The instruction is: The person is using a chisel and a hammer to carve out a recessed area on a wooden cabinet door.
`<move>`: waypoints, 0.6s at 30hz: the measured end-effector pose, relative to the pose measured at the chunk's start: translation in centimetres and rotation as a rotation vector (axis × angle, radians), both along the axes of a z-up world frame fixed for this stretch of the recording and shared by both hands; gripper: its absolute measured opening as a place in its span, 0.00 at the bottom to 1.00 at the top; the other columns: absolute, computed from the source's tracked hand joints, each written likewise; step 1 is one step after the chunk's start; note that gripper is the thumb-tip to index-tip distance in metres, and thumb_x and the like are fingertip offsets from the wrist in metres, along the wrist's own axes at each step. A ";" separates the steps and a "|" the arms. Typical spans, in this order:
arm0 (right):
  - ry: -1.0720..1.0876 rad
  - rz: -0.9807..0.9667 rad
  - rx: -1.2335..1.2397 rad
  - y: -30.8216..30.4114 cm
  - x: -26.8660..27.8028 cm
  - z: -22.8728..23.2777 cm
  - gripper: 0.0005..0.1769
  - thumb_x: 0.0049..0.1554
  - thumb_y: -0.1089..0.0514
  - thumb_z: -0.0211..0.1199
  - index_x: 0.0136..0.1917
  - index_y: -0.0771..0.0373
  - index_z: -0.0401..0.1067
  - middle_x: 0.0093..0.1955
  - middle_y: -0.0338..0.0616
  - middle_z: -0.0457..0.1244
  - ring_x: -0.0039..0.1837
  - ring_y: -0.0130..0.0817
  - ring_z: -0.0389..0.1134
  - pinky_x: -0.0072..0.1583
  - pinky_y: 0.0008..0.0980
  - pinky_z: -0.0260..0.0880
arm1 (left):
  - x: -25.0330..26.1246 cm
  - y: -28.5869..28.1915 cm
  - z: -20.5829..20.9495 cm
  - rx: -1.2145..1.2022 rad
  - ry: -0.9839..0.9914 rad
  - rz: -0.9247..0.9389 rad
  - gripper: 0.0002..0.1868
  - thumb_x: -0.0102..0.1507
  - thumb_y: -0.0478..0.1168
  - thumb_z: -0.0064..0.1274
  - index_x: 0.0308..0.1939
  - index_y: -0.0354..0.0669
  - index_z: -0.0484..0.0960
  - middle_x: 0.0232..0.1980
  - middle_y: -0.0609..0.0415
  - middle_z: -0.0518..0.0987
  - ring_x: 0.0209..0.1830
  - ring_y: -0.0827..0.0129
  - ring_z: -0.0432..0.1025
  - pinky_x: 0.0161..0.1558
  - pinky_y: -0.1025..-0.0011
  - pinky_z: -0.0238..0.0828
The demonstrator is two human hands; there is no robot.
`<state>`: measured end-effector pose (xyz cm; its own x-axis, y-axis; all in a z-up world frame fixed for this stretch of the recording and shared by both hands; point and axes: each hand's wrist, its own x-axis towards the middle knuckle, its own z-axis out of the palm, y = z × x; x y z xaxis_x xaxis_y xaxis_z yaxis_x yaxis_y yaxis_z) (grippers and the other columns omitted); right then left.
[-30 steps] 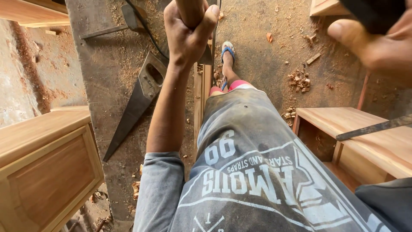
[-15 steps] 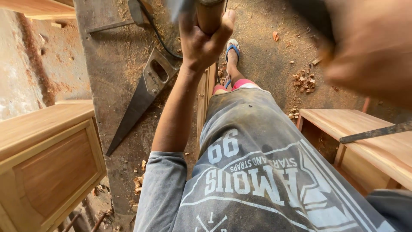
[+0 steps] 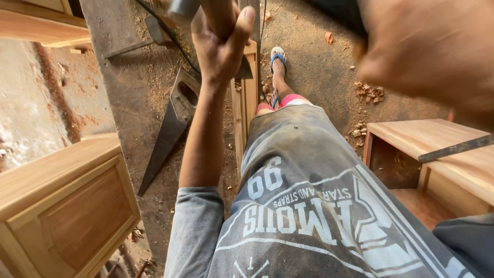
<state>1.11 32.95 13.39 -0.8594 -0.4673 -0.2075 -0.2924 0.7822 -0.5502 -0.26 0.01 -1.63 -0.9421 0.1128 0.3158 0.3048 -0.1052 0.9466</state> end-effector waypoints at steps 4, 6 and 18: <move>0.026 0.017 0.033 -4.6 2.3 3.0 0.21 0.51 0.59 0.67 0.57 0.69 0.71 0.35 0.58 0.65 0.37 0.54 0.69 0.40 0.46 0.69 | 2.8 -2.0 3.7 -0.036 -0.050 -0.236 0.11 0.65 0.40 0.60 0.38 0.40 0.74 0.30 0.59 0.73 0.26 0.74 0.70 0.37 0.67 0.68; 0.012 -0.015 0.044 -3.9 3.3 2.2 0.21 0.52 0.57 0.69 0.56 0.69 0.71 0.35 0.58 0.65 0.37 0.54 0.70 0.40 0.46 0.69 | 4.6 -4.4 3.8 -0.182 -0.086 -0.264 0.13 0.64 0.43 0.62 0.38 0.41 0.75 0.30 0.59 0.73 0.27 0.74 0.70 0.39 0.67 0.69; -0.095 -0.235 -0.037 -2.9 7.9 -3.8 0.23 0.55 0.54 0.73 0.57 0.67 0.71 0.39 0.54 0.67 0.41 0.48 0.72 0.46 0.43 0.71 | 4.3 -7.4 -6.8 -1.073 -0.302 0.105 0.19 0.56 0.50 0.72 0.34 0.44 0.79 0.28 0.53 0.82 0.23 0.70 0.76 0.27 0.67 0.75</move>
<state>9.00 30.07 9.60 -0.9229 -0.2654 -0.2792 -0.0501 0.8013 -0.5961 4.04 -7.35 -8.47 -0.9845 0.1051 -0.1405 0.0068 0.8231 0.5679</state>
